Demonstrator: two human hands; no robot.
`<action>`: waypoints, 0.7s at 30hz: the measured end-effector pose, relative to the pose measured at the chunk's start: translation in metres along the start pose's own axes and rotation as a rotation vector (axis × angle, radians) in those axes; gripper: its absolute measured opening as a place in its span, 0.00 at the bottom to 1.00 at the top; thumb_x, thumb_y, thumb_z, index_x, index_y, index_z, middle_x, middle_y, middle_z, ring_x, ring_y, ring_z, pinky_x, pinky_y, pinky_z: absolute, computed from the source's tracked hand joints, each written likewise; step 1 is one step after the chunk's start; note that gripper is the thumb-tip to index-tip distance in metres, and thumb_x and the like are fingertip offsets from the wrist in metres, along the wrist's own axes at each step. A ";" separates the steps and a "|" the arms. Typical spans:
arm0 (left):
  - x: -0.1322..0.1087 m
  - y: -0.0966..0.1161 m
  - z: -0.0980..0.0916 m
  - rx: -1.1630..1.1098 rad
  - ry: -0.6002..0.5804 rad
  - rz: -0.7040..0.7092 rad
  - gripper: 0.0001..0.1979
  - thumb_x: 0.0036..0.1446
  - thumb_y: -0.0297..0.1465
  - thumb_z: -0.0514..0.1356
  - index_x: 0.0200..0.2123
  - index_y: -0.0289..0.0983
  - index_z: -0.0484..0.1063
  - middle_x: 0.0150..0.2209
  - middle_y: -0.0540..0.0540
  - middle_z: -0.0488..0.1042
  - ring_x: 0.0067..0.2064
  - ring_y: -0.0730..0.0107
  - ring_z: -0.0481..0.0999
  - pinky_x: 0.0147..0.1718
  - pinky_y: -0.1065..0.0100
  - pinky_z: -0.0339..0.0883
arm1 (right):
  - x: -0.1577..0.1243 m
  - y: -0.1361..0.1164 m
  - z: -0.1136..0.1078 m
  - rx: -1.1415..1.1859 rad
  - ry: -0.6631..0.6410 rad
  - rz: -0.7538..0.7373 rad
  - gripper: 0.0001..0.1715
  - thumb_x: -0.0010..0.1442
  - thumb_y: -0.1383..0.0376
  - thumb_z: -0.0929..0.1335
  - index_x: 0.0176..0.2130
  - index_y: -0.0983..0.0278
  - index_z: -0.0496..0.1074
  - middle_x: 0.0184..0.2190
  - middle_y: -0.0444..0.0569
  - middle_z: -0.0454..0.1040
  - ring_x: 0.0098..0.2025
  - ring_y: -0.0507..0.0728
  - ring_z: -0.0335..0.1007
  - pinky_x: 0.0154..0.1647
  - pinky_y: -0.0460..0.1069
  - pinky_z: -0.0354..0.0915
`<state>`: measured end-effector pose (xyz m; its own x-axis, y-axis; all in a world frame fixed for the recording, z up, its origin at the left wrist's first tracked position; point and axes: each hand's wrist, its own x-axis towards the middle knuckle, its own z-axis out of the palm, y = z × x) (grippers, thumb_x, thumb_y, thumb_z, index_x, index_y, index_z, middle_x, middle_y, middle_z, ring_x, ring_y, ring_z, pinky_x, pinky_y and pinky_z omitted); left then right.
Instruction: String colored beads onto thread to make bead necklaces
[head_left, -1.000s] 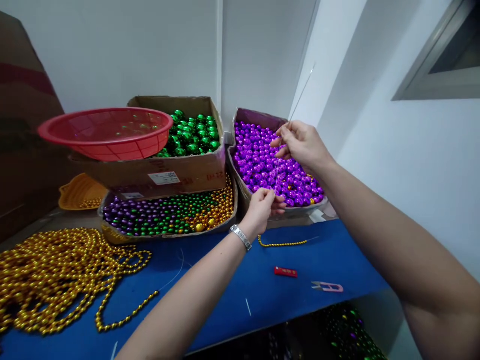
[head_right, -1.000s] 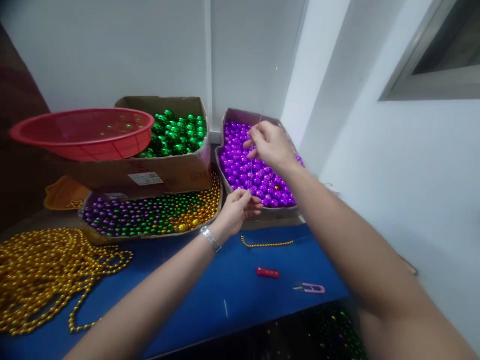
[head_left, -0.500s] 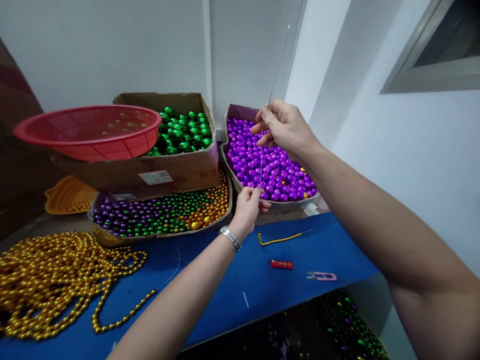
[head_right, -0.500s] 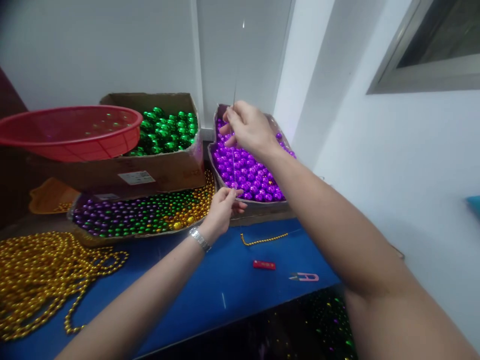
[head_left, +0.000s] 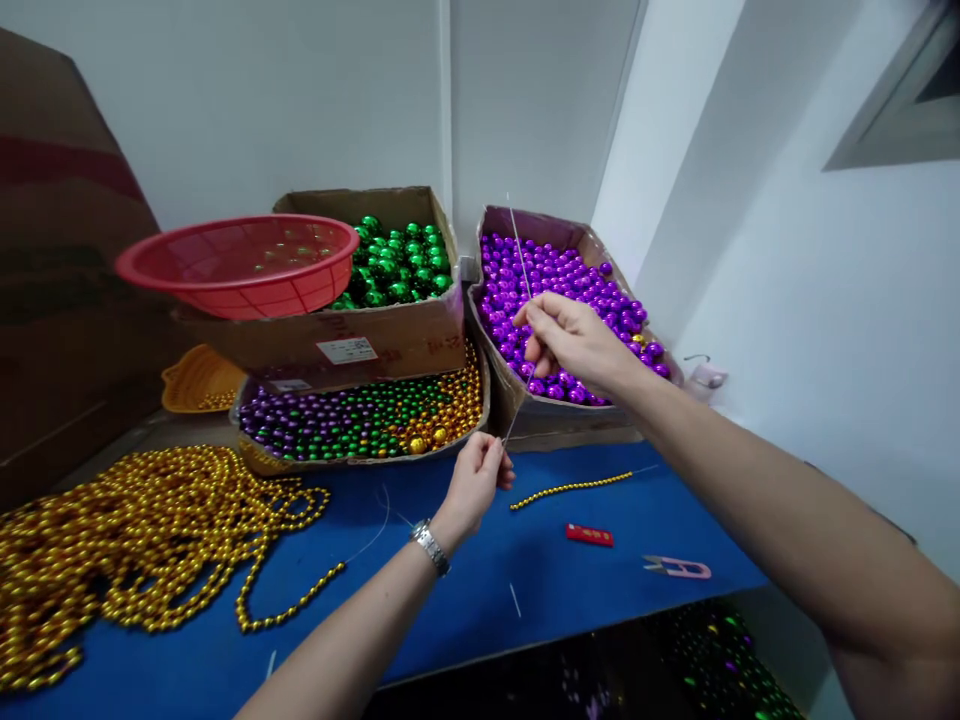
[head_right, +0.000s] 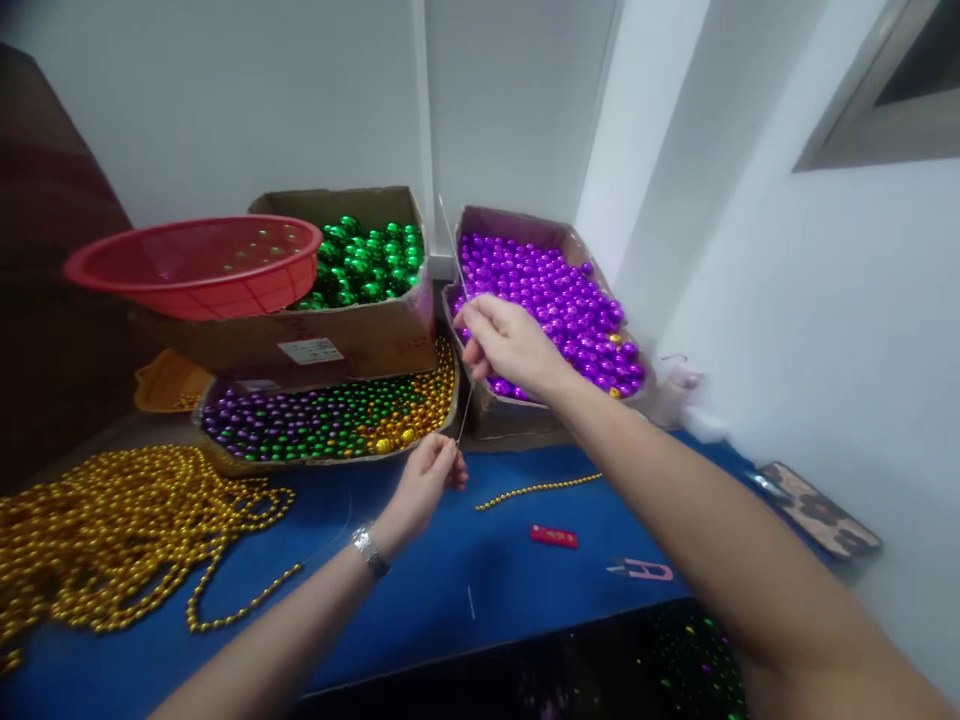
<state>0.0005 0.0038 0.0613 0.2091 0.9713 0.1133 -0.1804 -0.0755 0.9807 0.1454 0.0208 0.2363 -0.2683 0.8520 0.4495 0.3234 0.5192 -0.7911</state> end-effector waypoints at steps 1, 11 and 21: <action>-0.005 -0.005 -0.005 0.011 0.012 -0.016 0.14 0.56 0.41 0.55 0.29 0.37 0.60 0.24 0.53 0.68 0.23 0.76 0.71 0.22 0.73 0.66 | -0.006 0.004 0.007 0.023 -0.013 0.027 0.13 0.65 0.56 0.60 0.37 0.61 0.66 0.20 0.39 0.68 0.16 0.45 0.65 0.14 0.39 0.59; -0.053 -0.040 -0.051 0.173 0.105 -0.168 0.15 0.57 0.44 0.52 0.33 0.37 0.64 0.28 0.48 0.73 0.25 0.71 0.73 0.22 0.71 0.65 | -0.026 0.047 0.048 0.132 0.002 0.075 0.15 0.64 0.55 0.61 0.39 0.62 0.69 0.19 0.36 0.57 0.16 0.45 0.56 0.15 0.41 0.55; -0.080 -0.048 -0.153 1.481 0.190 -0.001 0.14 0.62 0.34 0.48 0.49 0.39 0.62 0.48 0.41 0.68 0.46 0.59 0.69 0.39 0.64 0.65 | -0.030 0.055 0.066 0.018 0.025 0.053 0.16 0.65 0.54 0.59 0.44 0.59 0.69 0.19 0.39 0.60 0.20 0.49 0.61 0.20 0.45 0.59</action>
<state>-0.1544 -0.0356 -0.0189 0.0629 0.9768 0.2049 0.9580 -0.1167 0.2619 0.1117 0.0191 0.1524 -0.2284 0.8798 0.4168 0.3197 0.4722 -0.8215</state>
